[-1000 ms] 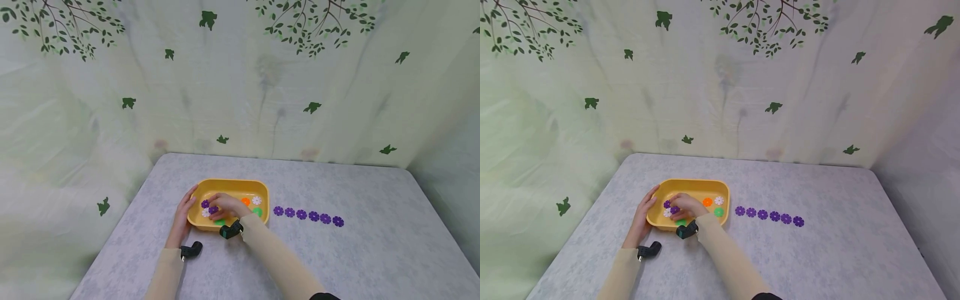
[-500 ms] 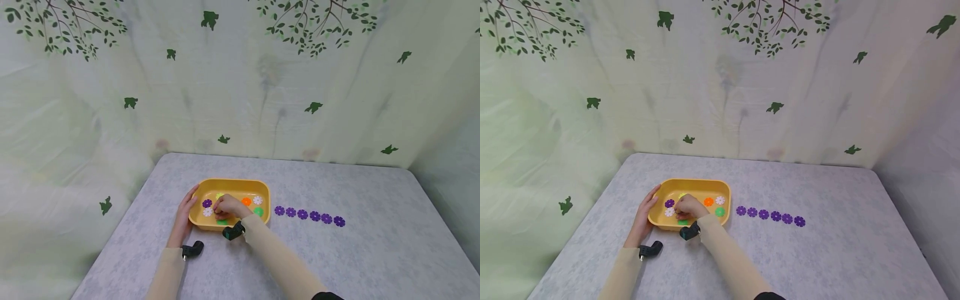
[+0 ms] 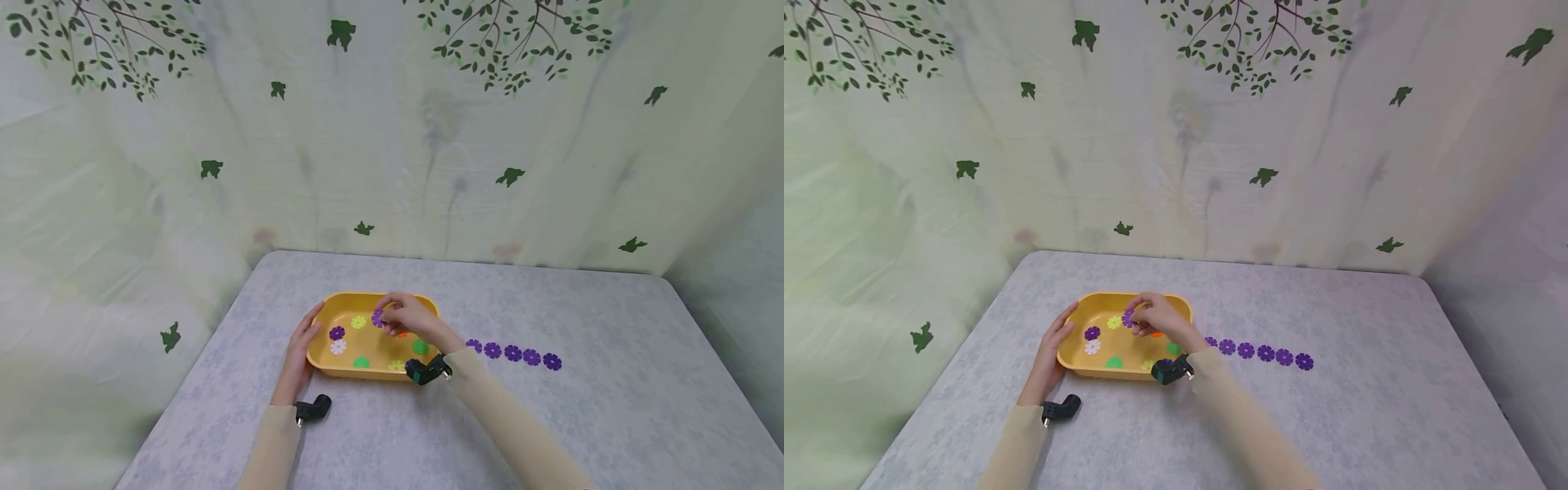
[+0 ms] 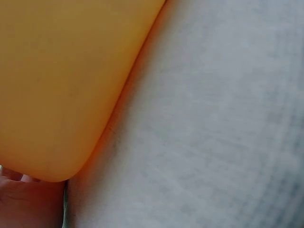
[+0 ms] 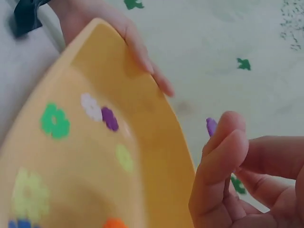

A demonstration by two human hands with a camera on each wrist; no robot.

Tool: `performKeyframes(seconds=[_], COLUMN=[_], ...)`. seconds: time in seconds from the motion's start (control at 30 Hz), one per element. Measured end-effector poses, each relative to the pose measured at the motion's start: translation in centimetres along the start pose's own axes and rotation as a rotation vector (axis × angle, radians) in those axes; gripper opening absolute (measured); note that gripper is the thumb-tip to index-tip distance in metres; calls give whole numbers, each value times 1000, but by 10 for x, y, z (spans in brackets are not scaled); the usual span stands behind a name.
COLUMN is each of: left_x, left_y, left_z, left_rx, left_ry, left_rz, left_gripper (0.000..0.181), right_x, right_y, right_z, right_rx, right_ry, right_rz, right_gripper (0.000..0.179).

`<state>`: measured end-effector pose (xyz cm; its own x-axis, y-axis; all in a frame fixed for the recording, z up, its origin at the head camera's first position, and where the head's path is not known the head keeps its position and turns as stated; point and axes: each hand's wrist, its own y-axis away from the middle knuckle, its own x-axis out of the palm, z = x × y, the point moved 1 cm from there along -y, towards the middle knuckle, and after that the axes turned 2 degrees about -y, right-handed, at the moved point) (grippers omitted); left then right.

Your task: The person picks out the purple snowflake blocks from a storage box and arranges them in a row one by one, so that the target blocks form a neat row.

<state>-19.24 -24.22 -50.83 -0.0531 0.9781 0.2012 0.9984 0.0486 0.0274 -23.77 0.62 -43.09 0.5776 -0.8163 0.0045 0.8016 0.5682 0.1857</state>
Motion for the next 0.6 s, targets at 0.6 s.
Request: performKeyframes(seconds=[0.6], left_x=[1], left_y=[-1], left_z=[1], left_rx=[-15], left_ry=[-1], left_rz=[-8], left_gripper=[47], right_x=[-154], right_y=[110], right_z=[-56], right_rx=[10], right_ry=[-26], right_rz=[-284], right_gripper=[28])
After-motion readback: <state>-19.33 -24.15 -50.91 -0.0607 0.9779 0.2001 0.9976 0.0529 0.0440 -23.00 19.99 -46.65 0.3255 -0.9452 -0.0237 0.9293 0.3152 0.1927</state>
